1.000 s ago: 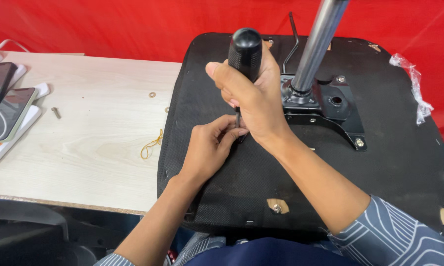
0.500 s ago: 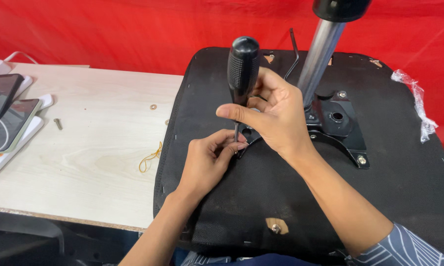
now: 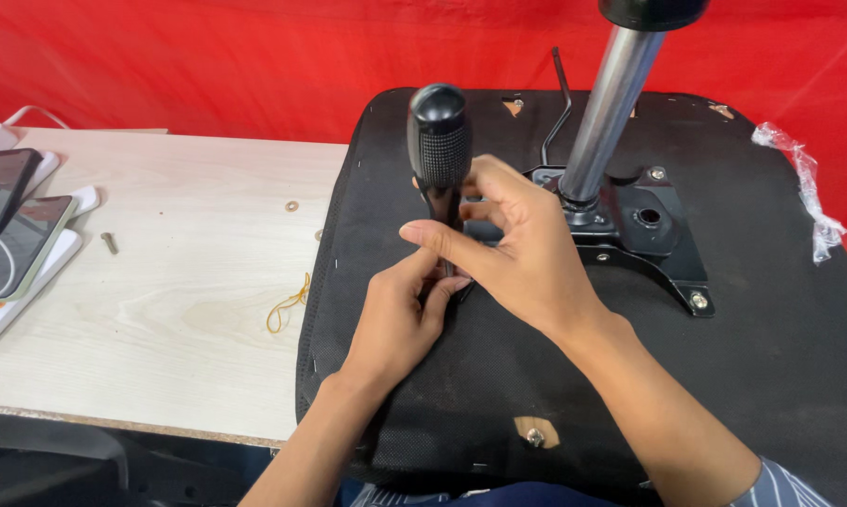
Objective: The person uses a screwdriver to tighten screws into the underside of an office chair seat, securing the central gas-lift mechanism. The person works on multiple screw locations around the metal mounting plate, progressively tightening each fastener.
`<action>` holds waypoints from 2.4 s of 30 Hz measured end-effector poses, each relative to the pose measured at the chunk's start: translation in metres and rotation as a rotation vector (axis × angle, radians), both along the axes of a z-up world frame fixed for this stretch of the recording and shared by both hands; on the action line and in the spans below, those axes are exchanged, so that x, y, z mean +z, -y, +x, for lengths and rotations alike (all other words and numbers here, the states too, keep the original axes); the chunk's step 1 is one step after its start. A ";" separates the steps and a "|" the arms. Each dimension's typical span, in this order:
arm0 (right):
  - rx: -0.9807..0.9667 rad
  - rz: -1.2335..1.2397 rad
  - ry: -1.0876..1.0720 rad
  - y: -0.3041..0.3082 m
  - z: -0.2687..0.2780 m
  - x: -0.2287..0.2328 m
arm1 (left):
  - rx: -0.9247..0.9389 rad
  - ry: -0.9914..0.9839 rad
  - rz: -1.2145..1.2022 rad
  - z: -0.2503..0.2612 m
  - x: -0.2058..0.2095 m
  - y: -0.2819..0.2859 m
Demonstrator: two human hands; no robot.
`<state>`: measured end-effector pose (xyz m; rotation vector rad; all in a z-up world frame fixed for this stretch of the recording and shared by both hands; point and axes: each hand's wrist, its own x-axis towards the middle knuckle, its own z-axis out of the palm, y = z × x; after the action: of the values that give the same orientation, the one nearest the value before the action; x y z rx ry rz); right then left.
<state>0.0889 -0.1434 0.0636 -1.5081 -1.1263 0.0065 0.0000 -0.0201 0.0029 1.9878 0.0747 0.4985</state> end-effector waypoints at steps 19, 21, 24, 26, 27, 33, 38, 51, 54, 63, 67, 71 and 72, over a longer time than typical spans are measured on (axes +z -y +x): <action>-0.016 -0.013 -0.420 0.008 0.017 0.006 | 0.033 -0.118 -0.121 0.007 0.004 -0.001; -0.012 -0.015 -0.349 0.004 0.013 0.001 | -0.001 -0.063 -0.159 0.006 0.003 -0.002; 0.062 0.037 -0.223 -0.003 0.008 -0.004 | -0.018 -0.054 -0.128 0.003 0.001 -0.003; 0.001 -0.030 -0.288 -0.005 0.005 -0.006 | -0.009 -0.061 -0.106 0.003 -0.001 -0.004; -0.032 -0.064 -0.321 -0.005 0.004 -0.007 | -0.006 -0.065 -0.095 0.003 -0.002 -0.004; 0.037 -0.010 -0.109 0.001 0.006 -0.001 | -0.021 -0.004 -0.120 0.006 -0.008 -0.005; 0.008 0.006 -0.290 0.002 0.006 0.005 | -0.002 -0.045 -0.136 0.006 -0.005 -0.004; -0.081 0.024 -0.257 0.000 -0.003 -0.003 | -0.077 0.025 -0.118 0.002 0.001 -0.004; -0.143 -0.005 -0.106 0.002 -0.002 0.003 | -0.043 -0.026 -0.127 0.002 0.000 -0.002; -0.106 -0.018 -0.147 0.013 0.001 0.009 | -0.047 0.012 -0.098 0.001 0.005 -0.003; -0.088 -0.046 -0.184 0.013 -0.001 0.006 | -0.009 -0.041 -0.058 0.001 0.005 -0.003; -0.136 -0.083 -0.196 0.012 0.000 0.006 | -0.018 -0.037 -0.088 0.002 0.004 -0.003; -0.158 -0.096 -0.204 0.013 0.000 0.006 | -0.018 -0.039 -0.097 0.001 0.004 -0.003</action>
<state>0.0893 -0.1563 0.0696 -1.6387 -0.8523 0.1055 0.0015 -0.0174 0.0064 1.9019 0.1031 0.4370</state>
